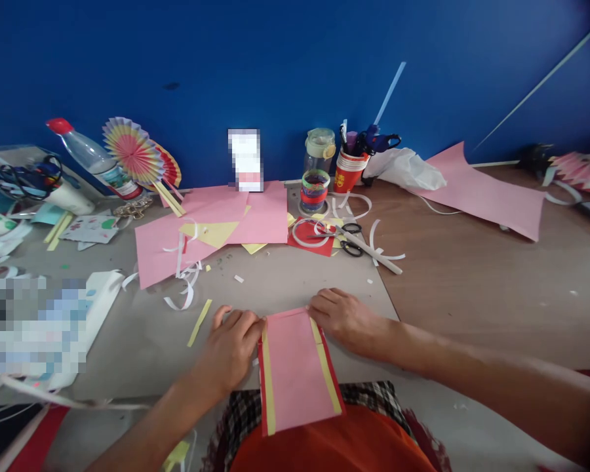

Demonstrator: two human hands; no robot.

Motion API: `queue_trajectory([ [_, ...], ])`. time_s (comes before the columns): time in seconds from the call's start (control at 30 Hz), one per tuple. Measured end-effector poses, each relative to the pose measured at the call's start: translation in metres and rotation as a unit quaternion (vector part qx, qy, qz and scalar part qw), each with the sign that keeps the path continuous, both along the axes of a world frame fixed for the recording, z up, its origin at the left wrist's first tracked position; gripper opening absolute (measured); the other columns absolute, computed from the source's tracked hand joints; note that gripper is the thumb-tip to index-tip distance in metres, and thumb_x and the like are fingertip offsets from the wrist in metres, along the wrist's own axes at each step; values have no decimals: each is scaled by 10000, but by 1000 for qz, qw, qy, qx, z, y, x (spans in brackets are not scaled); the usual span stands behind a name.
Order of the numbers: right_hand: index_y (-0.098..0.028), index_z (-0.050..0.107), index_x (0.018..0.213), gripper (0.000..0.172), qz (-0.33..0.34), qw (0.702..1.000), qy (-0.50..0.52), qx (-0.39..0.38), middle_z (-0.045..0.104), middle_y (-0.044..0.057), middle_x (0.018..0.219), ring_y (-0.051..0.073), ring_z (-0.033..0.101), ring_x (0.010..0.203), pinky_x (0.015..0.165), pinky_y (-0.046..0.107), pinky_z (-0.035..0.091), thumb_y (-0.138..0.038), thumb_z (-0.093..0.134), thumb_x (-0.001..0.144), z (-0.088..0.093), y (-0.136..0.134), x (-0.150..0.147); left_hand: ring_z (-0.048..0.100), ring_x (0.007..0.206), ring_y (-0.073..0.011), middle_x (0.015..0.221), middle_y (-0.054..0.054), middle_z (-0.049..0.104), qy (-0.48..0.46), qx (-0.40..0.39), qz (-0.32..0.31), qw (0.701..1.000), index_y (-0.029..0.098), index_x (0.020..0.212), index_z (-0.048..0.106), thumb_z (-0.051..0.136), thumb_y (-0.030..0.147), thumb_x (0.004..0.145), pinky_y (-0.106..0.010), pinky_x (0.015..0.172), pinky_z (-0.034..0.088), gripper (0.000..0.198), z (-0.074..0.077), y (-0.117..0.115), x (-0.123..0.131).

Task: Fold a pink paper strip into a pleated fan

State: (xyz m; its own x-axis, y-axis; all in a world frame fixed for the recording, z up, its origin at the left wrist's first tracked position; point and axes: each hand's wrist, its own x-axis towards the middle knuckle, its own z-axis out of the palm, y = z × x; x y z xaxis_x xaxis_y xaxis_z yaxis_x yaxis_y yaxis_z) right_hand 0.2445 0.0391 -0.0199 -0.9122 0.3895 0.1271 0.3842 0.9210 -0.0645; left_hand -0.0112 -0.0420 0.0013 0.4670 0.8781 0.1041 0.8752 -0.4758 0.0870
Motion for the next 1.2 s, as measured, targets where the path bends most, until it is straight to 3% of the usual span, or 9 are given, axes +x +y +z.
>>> queue_trajectory([
  [0.1, -129, 606, 870, 86, 2, 1000, -2, 0, 567, 75, 861, 194, 442, 822, 712, 315, 341, -104, 529, 841, -1, -2, -1, 565, 785, -183, 828, -30, 594, 7, -9, -2, 1000, 206, 985, 602, 359, 20, 798, -420, 921, 311, 358, 0, 1, 2],
  [0.23, -125, 602, 862, 66, -4, 1000, -17, 0, 569, 71, 872, 201, 448, 825, 714, 320, 353, -114, 549, 825, 2, -3, -3, 570, 831, -190, 843, -29, 615, 23, 16, 14, 1000, 222, 1050, 592, 354, 36, 838, -435, 953, 283, 369, 3, -3, 7],
  [0.37, -121, 604, 833, 71, 3, 999, -47, -5, 573, 80, 862, 204, 456, 816, 695, 325, 359, -103, 538, 815, 7, -1, -7, 582, 829, -168, 872, -22, 613, 4, -33, 26, 999, 240, 1043, 617, 373, 15, 813, -390, 910, 327, 404, 8, -3, 6],
  [0.5, -109, 609, 789, 81, 20, 996, -82, 4, 570, 97, 842, 209, 464, 814, 682, 333, 358, -92, 531, 798, 13, 0, -13, 606, 799, -133, 879, -4, 635, -57, -90, 17, 994, 265, 1027, 652, 381, 47, 830, -339, 871, 361, 400, 13, 14, -5],
  [0.67, -110, 620, 770, 49, 22, 994, -106, 12, 571, 102, 815, 218, 474, 796, 659, 337, 344, -98, 574, 765, 19, -4, -19, 630, 812, -145, 911, 10, 701, -126, -111, 88, 982, 245, 949, 664, 397, 159, 881, -344, 860, 382, 289, 18, 41, -10],
  [0.97, -121, 640, 736, 25, 22, 994, -108, 14, 574, 106, 780, 225, 478, 779, 647, 341, 318, -122, 616, 730, 20, -6, -25, 609, 847, -153, 891, -3, 665, -75, -108, 46, 990, 230, 894, 657, 442, 182, 906, -368, 881, 338, 220, 24, 38, 25],
  [1.2, -120, 645, 735, 47, 25, 993, -119, 12, 579, 109, 784, 224, 481, 785, 645, 342, 311, -140, 605, 750, 23, -7, -27, 599, 806, -170, 818, -14, 645, -34, -151, 80, 985, 193, 805, 634, 401, 197, 921, -369, 855, 335, 261, 27, 41, 37],
])
